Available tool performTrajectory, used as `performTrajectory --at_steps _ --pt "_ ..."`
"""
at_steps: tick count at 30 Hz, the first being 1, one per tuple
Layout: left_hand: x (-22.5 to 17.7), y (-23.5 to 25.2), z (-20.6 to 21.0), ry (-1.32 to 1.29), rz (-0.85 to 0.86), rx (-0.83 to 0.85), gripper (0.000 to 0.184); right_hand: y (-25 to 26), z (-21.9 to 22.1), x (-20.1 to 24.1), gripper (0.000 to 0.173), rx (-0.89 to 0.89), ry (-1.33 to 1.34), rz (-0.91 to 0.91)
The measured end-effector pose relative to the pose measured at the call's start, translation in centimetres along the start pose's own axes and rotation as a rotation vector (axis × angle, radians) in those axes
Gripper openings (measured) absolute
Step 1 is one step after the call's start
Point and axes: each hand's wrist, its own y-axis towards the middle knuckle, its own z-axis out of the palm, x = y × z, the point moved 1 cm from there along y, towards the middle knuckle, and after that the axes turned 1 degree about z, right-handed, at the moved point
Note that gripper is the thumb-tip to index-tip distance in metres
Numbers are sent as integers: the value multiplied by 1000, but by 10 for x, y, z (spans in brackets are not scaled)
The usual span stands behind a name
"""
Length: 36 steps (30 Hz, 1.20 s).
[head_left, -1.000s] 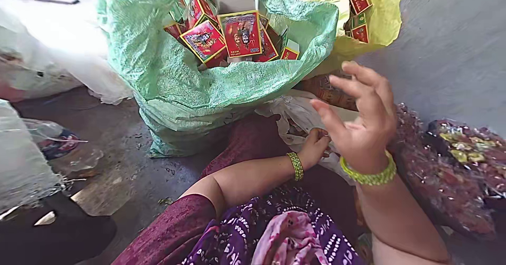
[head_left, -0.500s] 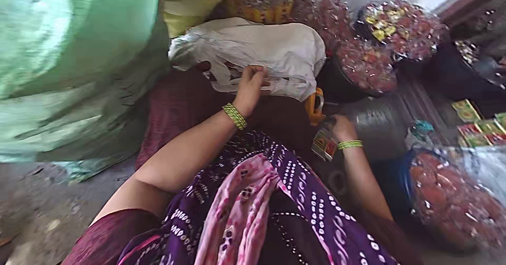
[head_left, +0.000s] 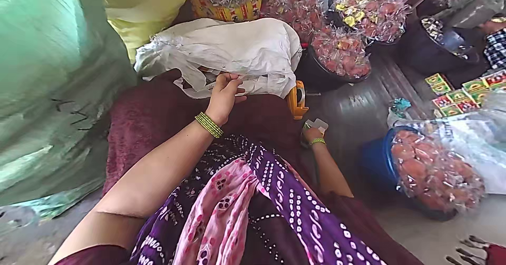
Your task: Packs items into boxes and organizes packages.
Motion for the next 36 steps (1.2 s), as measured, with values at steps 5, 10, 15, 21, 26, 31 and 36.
performTrajectory --at_steps 5,10,15,21,26,31,36 --pt "1 -8 2 92 -21 114 41 -41 -64 16 42 -266 -37 -16" --pt "8 -20 14 231 -17 442 60 -130 -113 68 38 -699 287 -587" --pt "12 -24 20 23 32 636 116 -208 -87 140 31 -540 517 -1324" --pt "-17 -31 -9 -334 83 743 66 -210 -84 183 66 -295 611 -1553" --pt "-24 -36 -15 -313 61 986 45 -213 -106 186 64 -597 539 -1515" --pt "-14 -31 -7 -129 74 1061 61 -207 -133 178 53 -425 208 -1529" --pt "-25 -29 -8 -140 54 825 52 -204 -143 167 50 -452 267 -1522"
